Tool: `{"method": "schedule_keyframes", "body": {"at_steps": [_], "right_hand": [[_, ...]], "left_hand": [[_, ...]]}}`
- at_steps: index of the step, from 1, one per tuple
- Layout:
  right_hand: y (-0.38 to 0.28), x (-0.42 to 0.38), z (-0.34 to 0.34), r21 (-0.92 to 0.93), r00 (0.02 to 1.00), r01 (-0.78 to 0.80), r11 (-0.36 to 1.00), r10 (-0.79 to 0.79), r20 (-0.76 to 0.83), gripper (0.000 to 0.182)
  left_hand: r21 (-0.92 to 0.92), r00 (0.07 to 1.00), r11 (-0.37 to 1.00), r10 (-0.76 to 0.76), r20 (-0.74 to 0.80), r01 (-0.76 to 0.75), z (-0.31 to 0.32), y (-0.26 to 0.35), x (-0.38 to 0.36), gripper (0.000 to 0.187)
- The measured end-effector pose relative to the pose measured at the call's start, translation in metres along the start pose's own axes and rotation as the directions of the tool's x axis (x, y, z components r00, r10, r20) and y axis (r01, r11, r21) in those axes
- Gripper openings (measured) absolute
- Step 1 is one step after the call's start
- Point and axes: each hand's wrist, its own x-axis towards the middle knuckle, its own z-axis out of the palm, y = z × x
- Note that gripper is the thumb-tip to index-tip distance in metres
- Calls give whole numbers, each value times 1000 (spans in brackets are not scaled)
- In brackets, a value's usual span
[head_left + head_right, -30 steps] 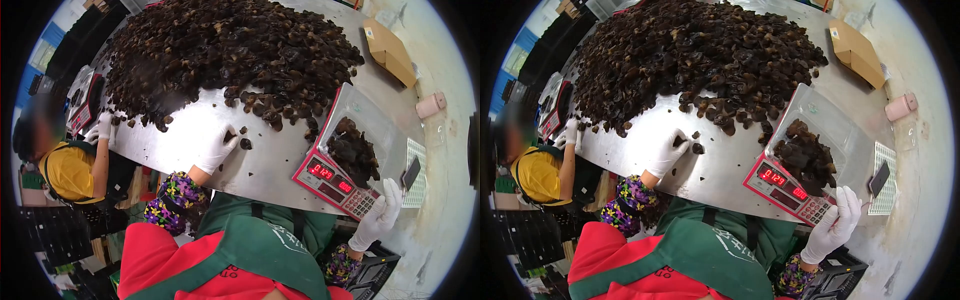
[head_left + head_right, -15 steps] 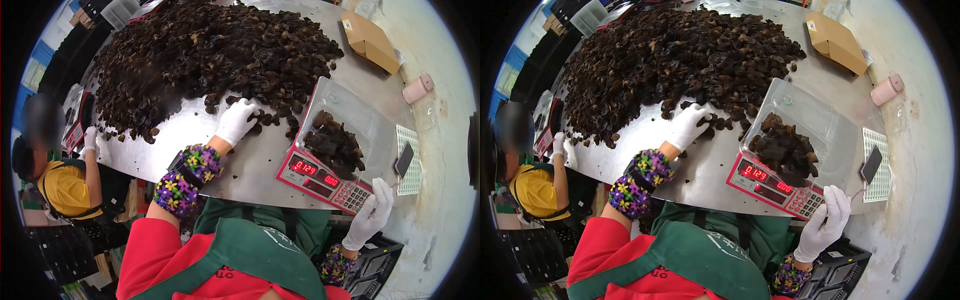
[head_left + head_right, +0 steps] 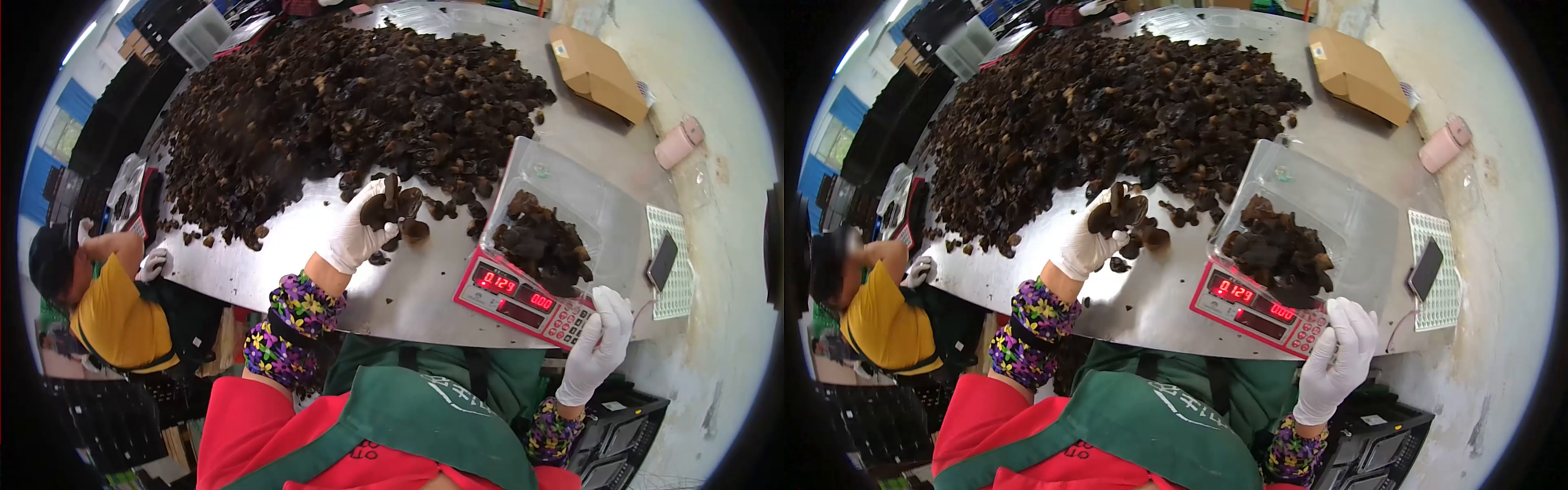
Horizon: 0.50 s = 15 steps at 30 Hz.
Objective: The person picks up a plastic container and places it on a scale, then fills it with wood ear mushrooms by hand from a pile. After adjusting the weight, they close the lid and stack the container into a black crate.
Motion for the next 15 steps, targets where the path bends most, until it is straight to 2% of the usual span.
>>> {"method": "schedule_keyframes", "body": {"at_steps": [1,3,4,5,7,8,9,11,13,15], "right_hand": [[-1,1,-1,-19,1000,-8,1000,8,-13,23],[-1,1,-5,-11,1000,-11,1000,11,9,25],[0,1,-6,-7,1000,-18,1000,18,2,26],[1,2,-7,-12,1000,-24,1000,23,-5,27],[2,4,-9,-25,1000,-13,1000,12,-19,27],[3,6,-9,-32,1000,3,999,-4,-24,28],[5,8,-9,-33,1000,11,999,-11,-19,28],[8,15,-5,-21,1000,12,1000,-12,-20,30],[12,25,0,7,1000,16,1000,-16,-11,32],[17,35,8,62,1000,17,998,-18,19,34]], "left_hand": [[5,1000,1000,-15,19,14,7,-2,2,11],[200,967,967,113,227,-160,32,-8,5,12],[356,976,909,187,111,-215,54,-16,0,12],[481,965,839,191,177,-255,74,-18,-4,13],[608,854,602,321,410,-518,108,-37,-1,12],[647,823,510,302,482,-566,124,-43,-1,16],[563,605,223,337,721,-795,128,-53,18,18],[515,514,63,247,822,-855,151,-74,22,23],[542,534,-63,113,838,-838,157,-93,28,32],[545,547,-222,59,835,-808,157,-105,30,38]]}}
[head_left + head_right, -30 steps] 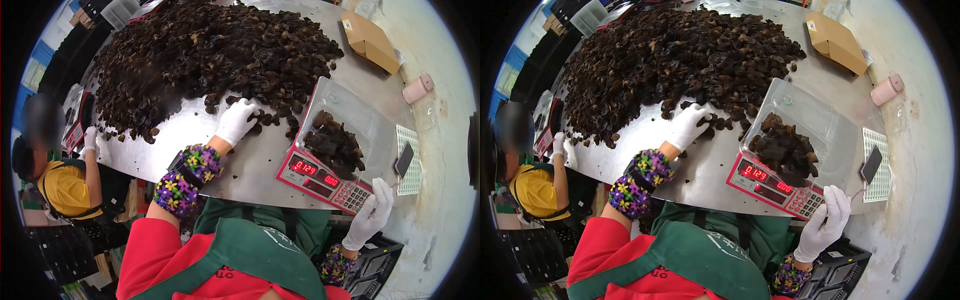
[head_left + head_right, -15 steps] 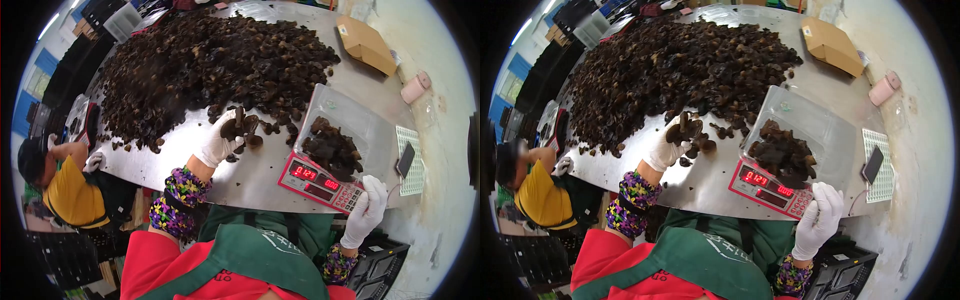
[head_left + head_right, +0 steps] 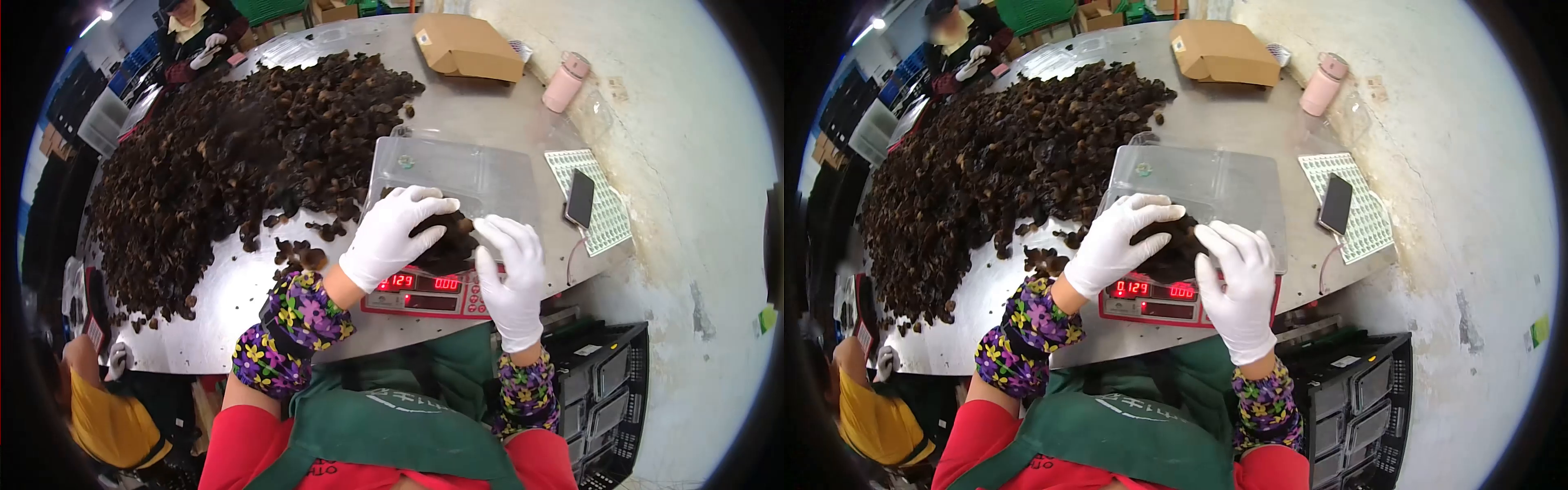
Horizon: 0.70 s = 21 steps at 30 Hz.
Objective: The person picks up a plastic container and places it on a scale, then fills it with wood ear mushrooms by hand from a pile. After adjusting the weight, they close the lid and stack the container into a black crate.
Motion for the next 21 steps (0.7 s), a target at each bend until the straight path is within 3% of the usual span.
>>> {"method": "schedule_keyframes", "body": {"at_steps": [2,5,8,10,12,14,16,19,21], "right_hand": [[9,7,9,4,999,17,1000,-17,28,36],[7,19,16,3,996,-7,1000,6,87,38],[0,27,24,-52,985,28,998,-19,172,34],[3,26,35,-190,965,56,980,-4,261,22],[6,27,44,-227,978,67,971,-18,210,13],[7,29,39,-82,992,7,997,3,128,11],[6,30,32,-50,987,-9,999,17,157,17],[-2,28,30,-92,945,60,994,-27,327,29],[-6,25,40,-177,940,99,979,-34,341,19]], "left_hand": [[67,1000,998,13,24,-14,-2,0,-1,42],[-31,997,999,-41,-62,39,-9,1,-7,42],[-23,987,997,-77,-140,75,-15,1,-12,41],[-71,984,993,-107,-142,98,-12,-4,-16,40],[-105,983,988,-125,-136,111,-11,-7,-18,38],[-117,979,987,-124,-160,106,-10,-6,-18,34],[-153,971,985,-111,-211,80,-7,-11,-17,29],[-153,964,985,-117,-240,81,-3,-11,-16,26],[-127,961,988,-120,-251,90,-1,-11,-16,25]]}}
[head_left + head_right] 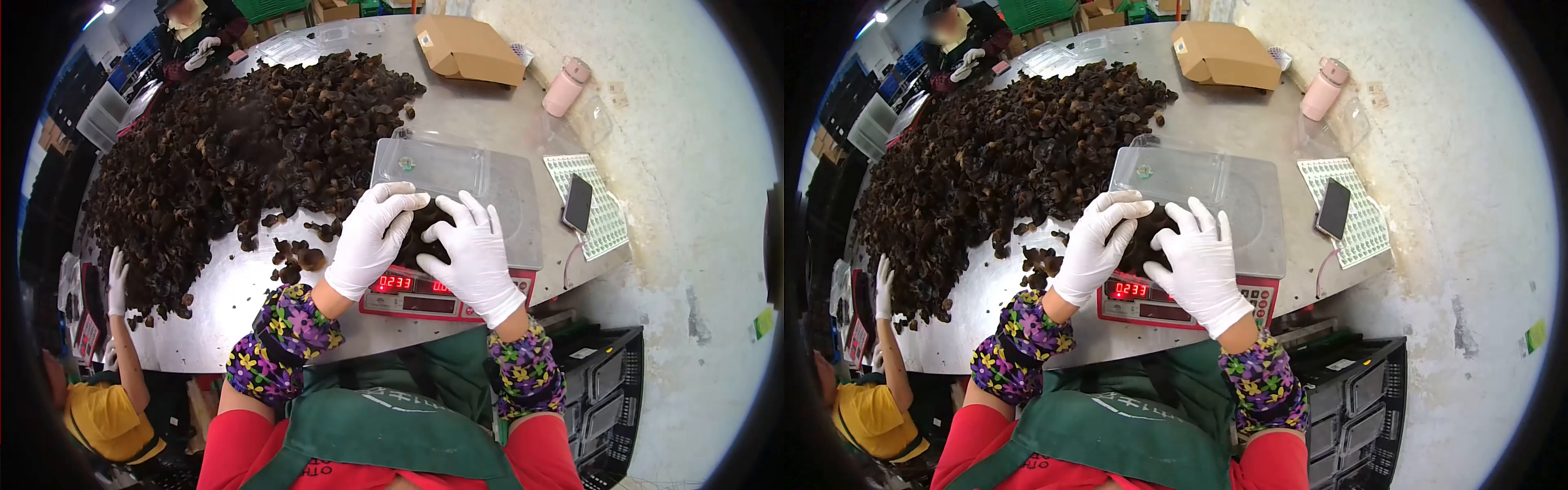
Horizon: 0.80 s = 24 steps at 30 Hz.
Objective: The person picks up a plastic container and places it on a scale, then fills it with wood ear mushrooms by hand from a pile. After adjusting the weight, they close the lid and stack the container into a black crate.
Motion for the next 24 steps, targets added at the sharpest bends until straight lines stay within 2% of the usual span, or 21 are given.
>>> {"method": "schedule_keyframes", "body": {"at_steps": [2,4,5,8,10,11,13,17,19,20,22,24], "right_hand": [[3,2,3,-43,1000,22,999,-22,-2,17],[11,4,2,32,984,-39,999,44,-172,13],[14,6,-2,121,976,-59,991,83,-200,11],[12,0,-18,111,990,-72,991,84,-114,14],[1,-4,-21,44,998,2,999,-5,56,23],[-4,-6,-14,-35,994,-25,999,28,105,29],[-8,-4,-3,-117,998,-24,993,30,49,25],[-4,-1,0,-151,997,19,988,-7,82,21],[-3,-2,0,-18,1000,19,1000,-19,10,15],[1,-1,-2,-21,1000,21,1000,-21,6,15],[13,-1,-10,247,987,-22,969,61,-151,11],[20,-3,-20,361,978,-70,930,135,-160,8]], "left_hand": [[1,1000,1000,2,-14,-2,0,1,-1,25],[5,999,1000,5,-34,-5,-2,0,1,25],[1,999,1000,10,-42,-10,-3,0,1,25],[5,998,1000,25,-50,-25,-2,0,2,24],[11,998,999,35,-49,-35,-1,0,3,23],[-13,999,1000,4,-52,-5,1,-2,3,23],[-40,998,999,-23,-56,21,4,-4,2,23],[-25,998,1000,4,-64,-6,5,-10,1,21],[-44,997,999,6,-75,-9,3,-10,2,21],[-50,997,999,4,-79,-8,2,-9,3,21],[-63,997,998,7,-83,-13,1,-6,4,21],[48,999,998,46,-22,-45,0,0,4,21]]}}
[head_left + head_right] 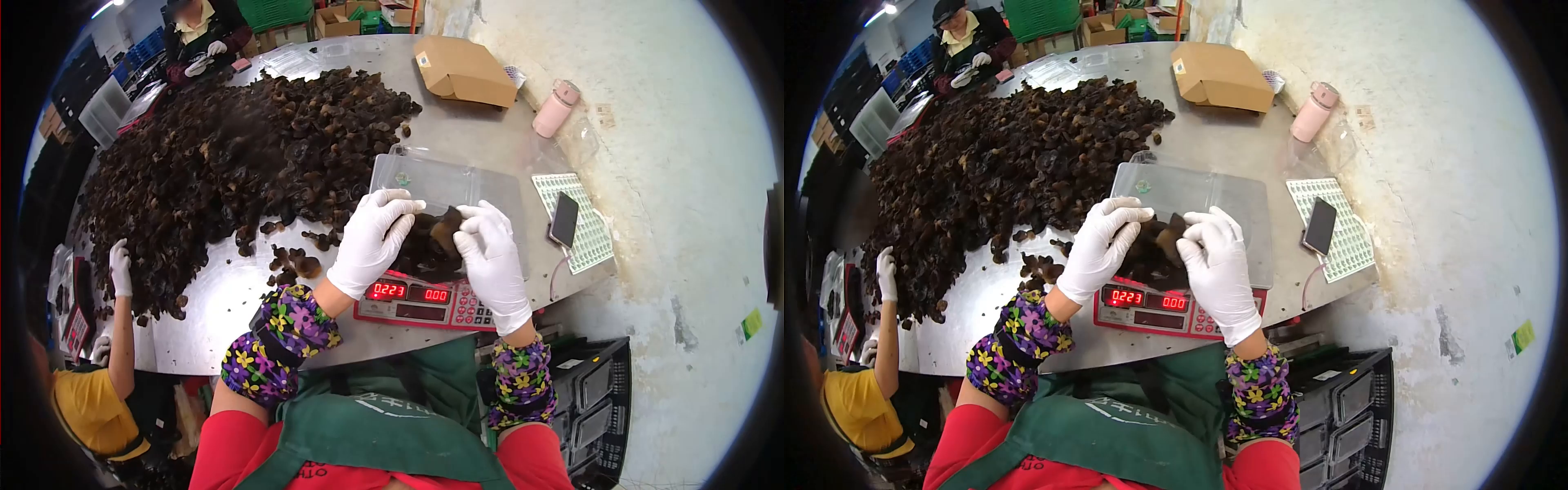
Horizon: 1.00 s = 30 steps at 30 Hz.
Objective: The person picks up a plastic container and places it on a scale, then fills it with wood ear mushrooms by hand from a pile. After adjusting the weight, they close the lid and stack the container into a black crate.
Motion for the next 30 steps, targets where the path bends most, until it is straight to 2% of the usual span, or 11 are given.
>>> {"method": "schedule_keyframes", "body": {"at_steps": [5,7,8,11,13,17,20,22,23,27,30], "right_hand": [[5,-5,-11,385,965,-257,887,257,53,10],[-11,-9,-13,320,987,-148,936,158,-5,11],[-24,-9,-14,316,996,-84,945,89,0,10],[-46,-17,-2,242,996,73,968,-81,21,10],[-58,-24,0,212,993,108,971,-113,16,12],[-77,-42,5,337,999,-2,941,-13,42,19],[-84,-52,19,315,981,131,940,-169,96,17],[-86,-57,31,338,954,201,919,-262,147,19],[-87,-59,37,358,940,212,910,-289,180,19],[-83,-69,66,416,908,235,879,-351,229,21],[-82,-74,77,405,891,221,887,-352,285,22]], "left_hand": [[292,972,946,185,-143,-138,-5,22,4,32],[35,990,991,130,-63,-128,-16,41,1,40],[-316,984,934,-136,112,165,-21,57,-5,44],[-440,872,760,-357,334,479,-30,67,-21,31],[-517,943,789,-273,191,333,-41,65,-41,22],[-250,943,910,-304,136,330,-102,39,-103,21],[-160,743,726,-650,157,669,-156,29,-170,14],[221,619,623,-780,96,751,-193,24,-221,14],[414,745,692,-665,47,591,-209,20,-253,15],[788,398,271,-917,36,553,-259,23,-372,22],[834,486,221,-872,-63,505,-257,47,-367,27]]}}
